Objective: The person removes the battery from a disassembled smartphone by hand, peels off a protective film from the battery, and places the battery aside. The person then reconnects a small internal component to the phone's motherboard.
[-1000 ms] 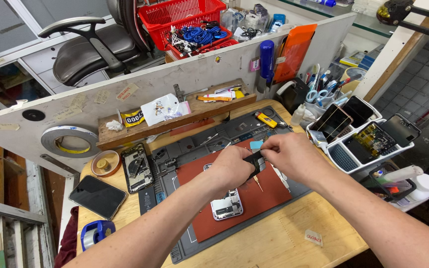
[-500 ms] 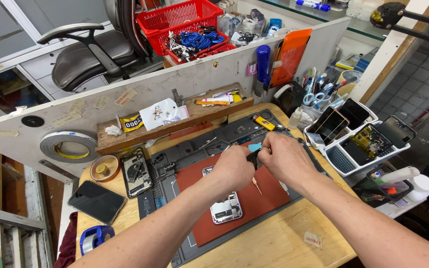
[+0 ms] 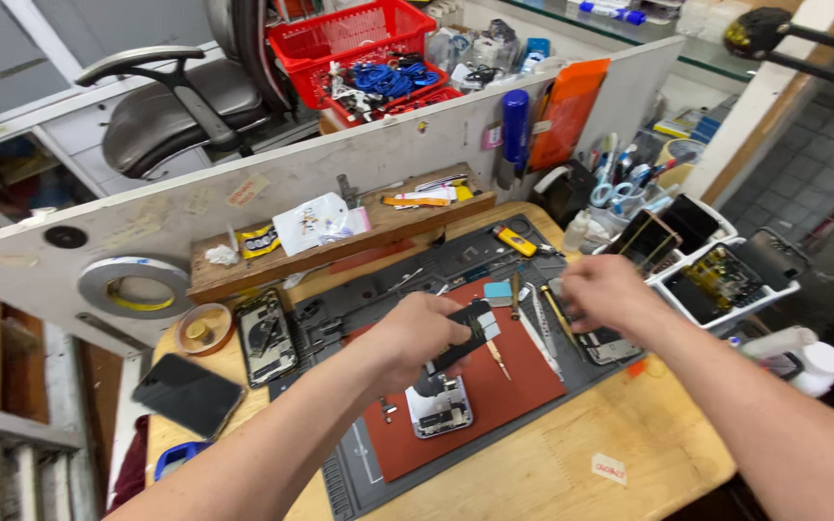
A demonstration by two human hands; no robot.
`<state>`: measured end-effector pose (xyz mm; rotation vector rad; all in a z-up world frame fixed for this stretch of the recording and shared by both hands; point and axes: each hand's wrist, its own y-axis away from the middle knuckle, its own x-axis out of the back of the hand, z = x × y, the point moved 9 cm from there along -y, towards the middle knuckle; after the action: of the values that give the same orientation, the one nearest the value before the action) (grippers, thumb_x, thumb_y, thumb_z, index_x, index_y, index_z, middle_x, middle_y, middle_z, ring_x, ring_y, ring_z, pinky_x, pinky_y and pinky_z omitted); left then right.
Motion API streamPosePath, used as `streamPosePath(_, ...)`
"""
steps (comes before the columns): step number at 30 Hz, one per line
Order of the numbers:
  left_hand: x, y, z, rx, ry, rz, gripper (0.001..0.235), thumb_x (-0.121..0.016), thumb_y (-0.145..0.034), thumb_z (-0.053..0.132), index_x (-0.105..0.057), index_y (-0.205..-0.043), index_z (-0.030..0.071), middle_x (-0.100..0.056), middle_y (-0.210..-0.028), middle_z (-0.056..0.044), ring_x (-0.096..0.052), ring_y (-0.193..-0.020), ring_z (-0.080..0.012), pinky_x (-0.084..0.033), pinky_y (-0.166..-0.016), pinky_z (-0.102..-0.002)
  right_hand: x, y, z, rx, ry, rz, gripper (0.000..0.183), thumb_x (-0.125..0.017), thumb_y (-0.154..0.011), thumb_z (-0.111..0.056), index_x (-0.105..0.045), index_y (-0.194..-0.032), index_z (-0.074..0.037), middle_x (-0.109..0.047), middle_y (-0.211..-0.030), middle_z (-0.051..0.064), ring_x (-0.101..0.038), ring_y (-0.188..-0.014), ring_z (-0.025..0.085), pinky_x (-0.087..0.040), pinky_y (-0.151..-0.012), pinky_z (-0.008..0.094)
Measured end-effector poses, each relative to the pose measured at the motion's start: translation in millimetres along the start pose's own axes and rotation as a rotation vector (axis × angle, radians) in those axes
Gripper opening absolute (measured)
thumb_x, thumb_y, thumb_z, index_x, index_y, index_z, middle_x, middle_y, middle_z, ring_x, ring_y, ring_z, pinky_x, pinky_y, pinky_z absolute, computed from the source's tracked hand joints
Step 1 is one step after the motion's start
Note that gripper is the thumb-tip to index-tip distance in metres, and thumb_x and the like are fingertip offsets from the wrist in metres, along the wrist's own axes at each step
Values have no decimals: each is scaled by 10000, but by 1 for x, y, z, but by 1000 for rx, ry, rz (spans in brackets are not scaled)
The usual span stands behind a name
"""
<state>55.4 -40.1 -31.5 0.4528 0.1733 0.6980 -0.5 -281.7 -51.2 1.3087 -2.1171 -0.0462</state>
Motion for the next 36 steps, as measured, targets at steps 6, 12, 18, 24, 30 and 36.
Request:
streamPosePath(6, -1, -16, -14, 18, 251, -73, 215, -622, -928, 29, -676, -1101, -85, -707, -906, -110, -692, -731, -175, -582, -628, -335, -62, 13, -21, 112, -273, -210, 293, -580, -938, -92, -736, -1184, -65, -768, -953, 65, -642, -679, 114, -577, -574, 310)
streamPosePath(12, -5, -19, -4, -38, -7, 49, 194, -630, -898, -5, -705, -1064, -71, -696, -776, -116, -649, -635, -178, -532, -576, -324, -44, 50, -83, 582, 249, 13, 207, -711, -895, -170, -796, -1053, -68, -794, -859, 109, -719, -737, 194, -583, -648, 359)
streamPosePath(18, -11, -15, 6, 56, -430, 146, 236, -581, -921, 112, -724, -1062, -13, -694, -793, -162, -674, -671, -242, -532, -600, -384, -64, 79, -107, 850, 948, 147, 125, -707, -818, -210, -713, -866, -95, -737, -899, 83, -717, -873, 312, -567, -717, 475)
streamPosePath(24, -24, -19, 34, -129, -854, 248, 286, -668, -884, 155, -720, -1056, -68, -716, -1054, -279, -709, -957, -378, -575, -789, -452, -50, 49, -85, 656, 1014, 223, 235, -708, -812, -245, -666, -956, -64, -712, -988, 116, -700, -926, 335, -566, -748, 487)
streamPosePath(30, -15, -12, -1, -50, -50, 5, 204, -634, -915, 45, -726, -1062, -63, -732, -945, -193, -769, -851, -301, -592, -629, -412, 14, -17, 1, -69, -10, -14, 244, -563, -988, -176, -695, -1070, 12, -702, -881, 102, -660, -740, 191, -609, -660, 409)
streamPosePath(36, -24, -8, -11, 57, 517, -235, 315, -556, -1008, 120, -594, -1307, 27, -690, -1095, -111, -747, -911, -227, -632, -706, -358, -30, -4, 35, -163, -371, -173, 273, -481, -959, -50, -688, -1111, -143, -692, -869, 37, -584, -641, 150, -536, -623, 328)
